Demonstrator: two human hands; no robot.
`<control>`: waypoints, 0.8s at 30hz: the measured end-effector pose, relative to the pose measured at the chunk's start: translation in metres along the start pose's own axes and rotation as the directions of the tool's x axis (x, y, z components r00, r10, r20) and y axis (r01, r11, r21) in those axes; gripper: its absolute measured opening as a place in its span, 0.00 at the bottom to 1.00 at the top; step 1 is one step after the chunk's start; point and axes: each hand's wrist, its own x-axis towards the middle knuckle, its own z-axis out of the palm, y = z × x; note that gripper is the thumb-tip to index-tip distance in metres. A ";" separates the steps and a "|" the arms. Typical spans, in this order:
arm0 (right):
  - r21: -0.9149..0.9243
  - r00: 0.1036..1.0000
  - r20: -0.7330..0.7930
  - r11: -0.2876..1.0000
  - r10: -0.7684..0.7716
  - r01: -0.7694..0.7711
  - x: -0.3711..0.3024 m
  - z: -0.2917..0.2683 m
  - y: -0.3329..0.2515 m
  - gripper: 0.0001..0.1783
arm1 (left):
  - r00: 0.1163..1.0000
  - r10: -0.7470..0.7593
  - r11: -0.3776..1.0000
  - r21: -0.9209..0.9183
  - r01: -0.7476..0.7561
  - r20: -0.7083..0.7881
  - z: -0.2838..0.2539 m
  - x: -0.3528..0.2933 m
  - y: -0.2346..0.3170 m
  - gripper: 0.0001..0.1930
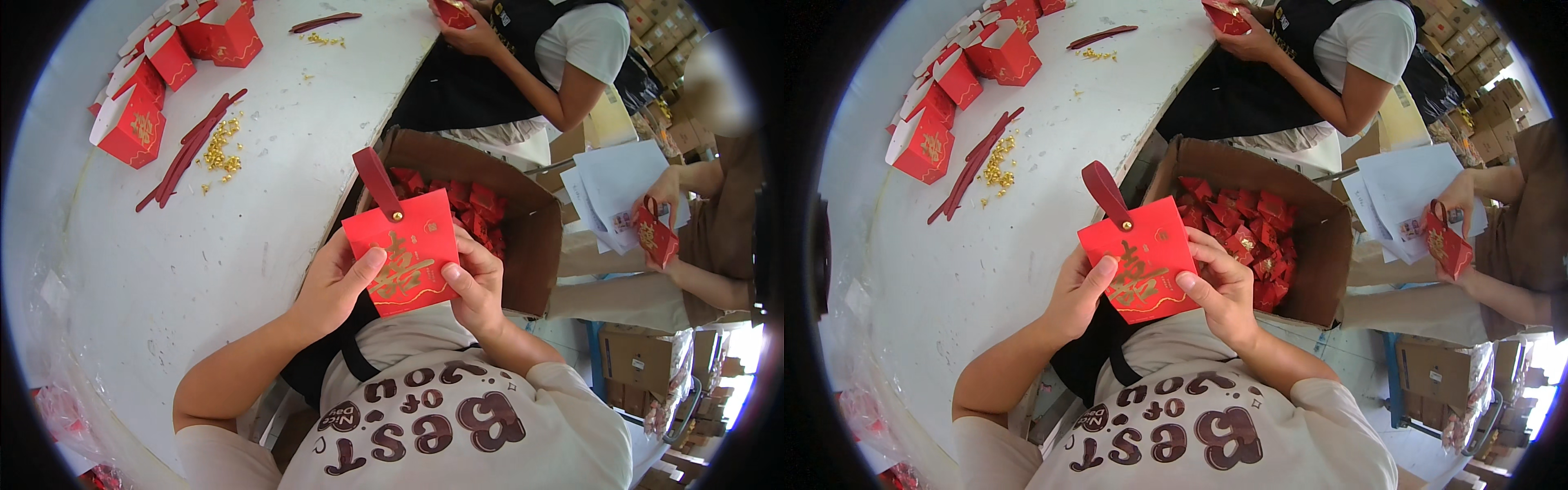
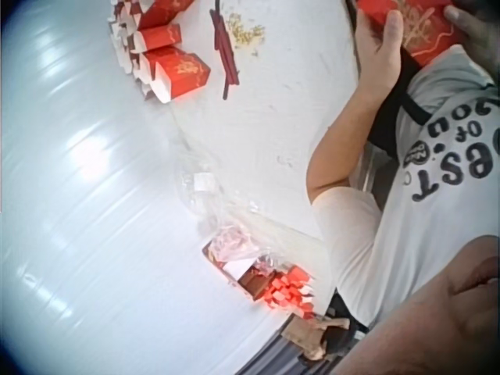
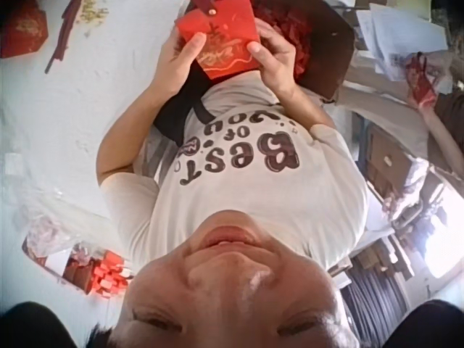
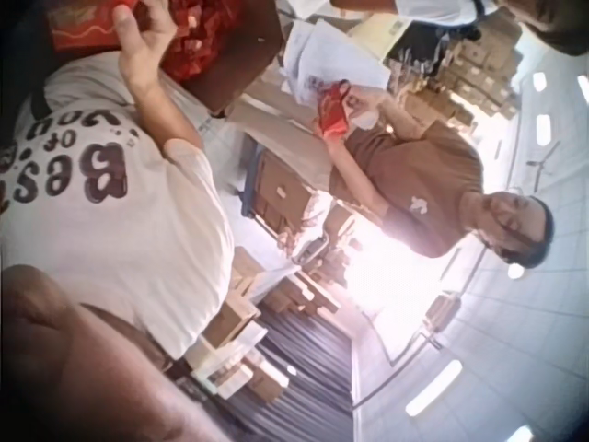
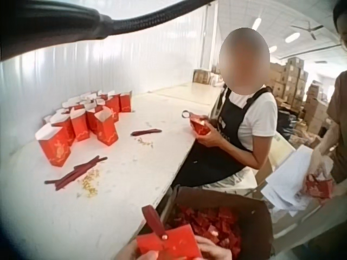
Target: The person assembles small red gift boxes by folding the paper, inserting a red ribbon through a hole, and securing it with a gold bead. Completed boxes are placed into a cardboard box on the table.
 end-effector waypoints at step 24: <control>0.008 0.993 0.080 0.996 -0.084 0.084 -0.009 0.002 0.001 0.26 | 0.962 0.273 0.933 0.242 -0.266 0.006 -0.004 0.004 0.006 0.06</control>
